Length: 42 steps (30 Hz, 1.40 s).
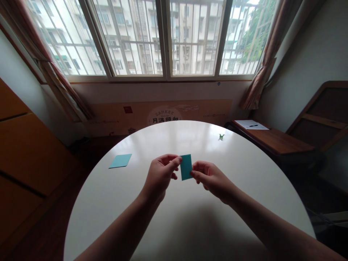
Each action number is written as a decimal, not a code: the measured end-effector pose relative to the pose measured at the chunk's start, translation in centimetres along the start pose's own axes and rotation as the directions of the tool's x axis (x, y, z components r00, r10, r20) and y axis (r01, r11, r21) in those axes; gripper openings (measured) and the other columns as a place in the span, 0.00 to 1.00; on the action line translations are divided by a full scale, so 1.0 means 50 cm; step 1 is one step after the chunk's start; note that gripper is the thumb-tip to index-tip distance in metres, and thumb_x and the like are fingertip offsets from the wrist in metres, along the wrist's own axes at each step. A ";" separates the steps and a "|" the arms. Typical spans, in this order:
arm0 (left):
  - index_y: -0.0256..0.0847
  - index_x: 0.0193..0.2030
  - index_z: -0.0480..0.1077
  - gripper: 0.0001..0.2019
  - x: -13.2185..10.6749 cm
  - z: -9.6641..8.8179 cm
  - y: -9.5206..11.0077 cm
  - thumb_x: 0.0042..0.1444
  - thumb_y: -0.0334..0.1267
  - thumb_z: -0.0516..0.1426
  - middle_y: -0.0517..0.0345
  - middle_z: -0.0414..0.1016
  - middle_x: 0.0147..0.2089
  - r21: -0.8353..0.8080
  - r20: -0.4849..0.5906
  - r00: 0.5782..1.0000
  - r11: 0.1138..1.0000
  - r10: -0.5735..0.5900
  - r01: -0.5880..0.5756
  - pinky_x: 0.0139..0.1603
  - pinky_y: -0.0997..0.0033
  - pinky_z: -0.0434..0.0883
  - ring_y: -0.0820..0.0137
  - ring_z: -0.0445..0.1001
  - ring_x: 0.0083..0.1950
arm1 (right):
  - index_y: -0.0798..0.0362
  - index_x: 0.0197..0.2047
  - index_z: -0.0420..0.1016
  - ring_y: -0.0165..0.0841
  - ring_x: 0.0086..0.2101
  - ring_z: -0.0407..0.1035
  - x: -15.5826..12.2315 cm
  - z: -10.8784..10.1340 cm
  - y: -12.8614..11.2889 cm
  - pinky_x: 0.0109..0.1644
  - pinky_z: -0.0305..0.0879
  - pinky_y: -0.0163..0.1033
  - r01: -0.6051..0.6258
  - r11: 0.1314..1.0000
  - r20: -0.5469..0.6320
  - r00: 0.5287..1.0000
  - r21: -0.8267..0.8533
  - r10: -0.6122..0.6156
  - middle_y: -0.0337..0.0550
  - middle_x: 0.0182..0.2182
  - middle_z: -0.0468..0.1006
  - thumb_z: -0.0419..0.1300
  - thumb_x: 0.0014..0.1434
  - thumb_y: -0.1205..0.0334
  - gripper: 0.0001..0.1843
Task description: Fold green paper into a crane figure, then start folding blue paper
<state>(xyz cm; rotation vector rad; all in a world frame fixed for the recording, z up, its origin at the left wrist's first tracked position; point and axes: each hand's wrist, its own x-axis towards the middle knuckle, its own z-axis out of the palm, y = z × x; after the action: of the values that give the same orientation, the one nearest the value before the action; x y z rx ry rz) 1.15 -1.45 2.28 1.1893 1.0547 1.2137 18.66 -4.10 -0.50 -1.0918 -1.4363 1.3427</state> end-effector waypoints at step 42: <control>0.36 0.33 0.76 0.16 0.066 -0.035 -0.084 0.44 0.48 0.65 0.48 0.76 0.35 0.085 -0.035 0.993 0.990 -0.111 0.114 0.27 0.72 0.67 0.66 0.71 0.35 | 0.43 0.67 0.62 0.32 0.36 0.70 0.069 -0.030 0.105 0.33 0.69 0.36 0.335 0.918 -0.015 0.938 -0.212 -0.346 0.44 0.46 0.74 0.66 0.47 0.70 0.44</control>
<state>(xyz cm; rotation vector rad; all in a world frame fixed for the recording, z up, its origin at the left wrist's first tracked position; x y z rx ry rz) 0.14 2.08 -1.96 1.1650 1.1921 1.1110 19.48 -0.19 -5.56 -0.9428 -1.6657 0.9273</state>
